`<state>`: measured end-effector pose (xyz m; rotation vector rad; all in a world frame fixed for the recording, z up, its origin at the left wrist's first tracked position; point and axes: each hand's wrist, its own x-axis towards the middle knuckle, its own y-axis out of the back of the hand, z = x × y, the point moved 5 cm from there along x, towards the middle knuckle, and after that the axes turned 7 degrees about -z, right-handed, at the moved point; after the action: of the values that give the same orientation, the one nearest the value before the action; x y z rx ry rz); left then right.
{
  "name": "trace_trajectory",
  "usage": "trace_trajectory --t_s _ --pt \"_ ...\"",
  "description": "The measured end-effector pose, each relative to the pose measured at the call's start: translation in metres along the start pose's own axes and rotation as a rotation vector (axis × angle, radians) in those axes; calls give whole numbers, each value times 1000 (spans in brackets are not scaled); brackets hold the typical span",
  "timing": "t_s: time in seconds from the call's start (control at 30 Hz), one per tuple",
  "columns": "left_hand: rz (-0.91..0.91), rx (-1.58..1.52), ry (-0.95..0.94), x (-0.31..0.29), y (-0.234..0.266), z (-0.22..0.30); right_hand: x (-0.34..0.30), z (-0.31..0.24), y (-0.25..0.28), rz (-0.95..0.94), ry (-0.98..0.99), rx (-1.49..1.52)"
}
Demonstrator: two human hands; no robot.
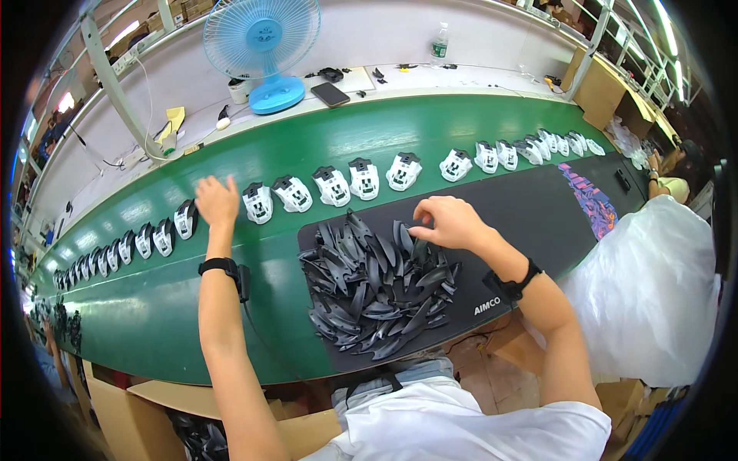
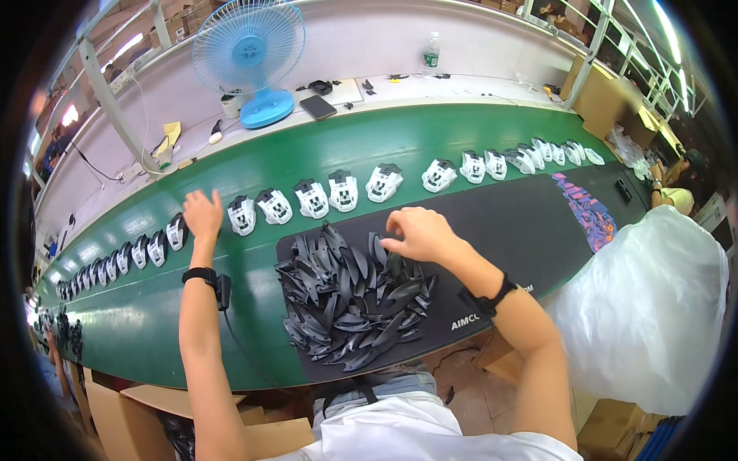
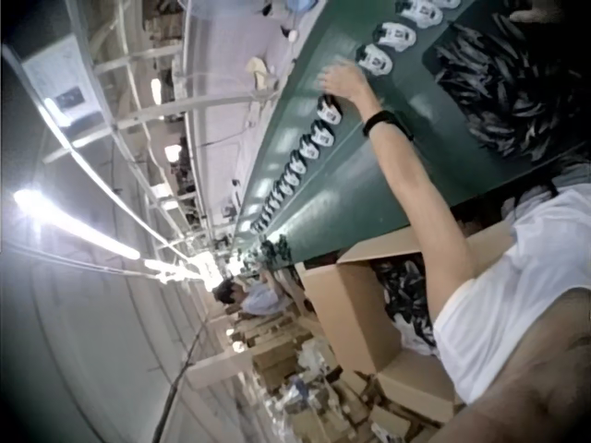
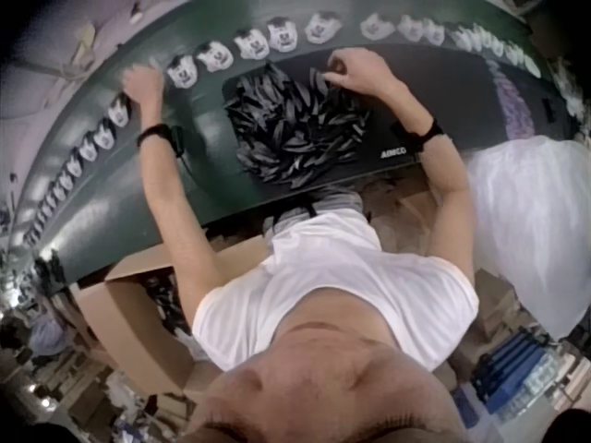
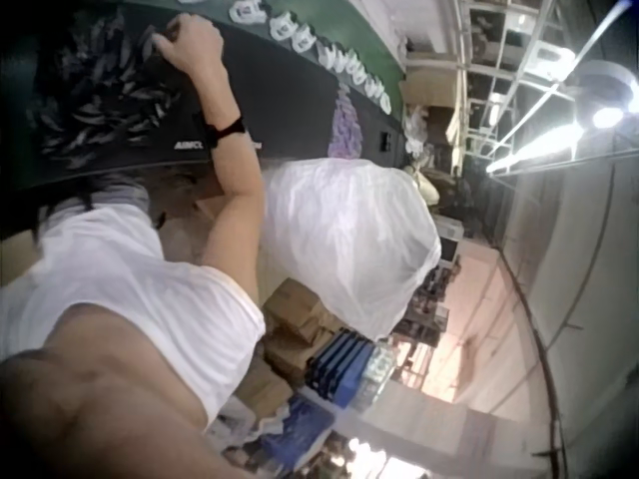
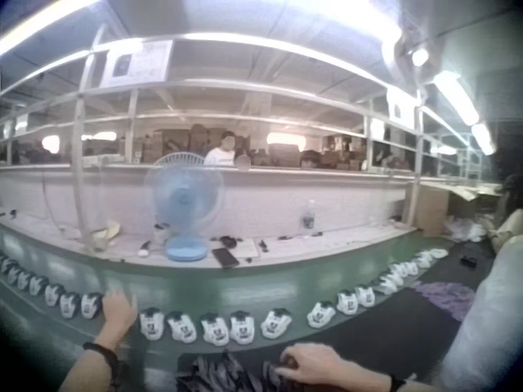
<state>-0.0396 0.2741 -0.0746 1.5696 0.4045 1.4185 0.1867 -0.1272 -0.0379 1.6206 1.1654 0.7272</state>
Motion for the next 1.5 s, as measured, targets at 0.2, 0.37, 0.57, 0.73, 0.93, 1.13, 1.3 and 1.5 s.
trace_trajectory --t_s 0.2,0.37,0.57,0.73,0.93,1.13,1.3,1.5 --pt "-649 -14 78 -20 -20 39 35 -14 -35 -131 -141 -91" --pt "-568 2 27 -20 -17 38 35 -5 -46 11 -187 -63" --pt "-235 -524 144 -12 9 17 49 3 -35 52 26 337" --pt "-596 -1870 218 -36 27 85 53 -9 1 304 288 1011" --pt "-610 -2010 135 -109 128 189 37 -67 40 468 322 1435" --pt "-352 -1869 63 -127 144 204 49 -79 36 834 288 879" --pt "-133 -1585 -162 -132 157 208 59 -66 24 773 365 943" --pt "-234 -1589 -294 -131 174 206 64 -55 3 86 249 1937"
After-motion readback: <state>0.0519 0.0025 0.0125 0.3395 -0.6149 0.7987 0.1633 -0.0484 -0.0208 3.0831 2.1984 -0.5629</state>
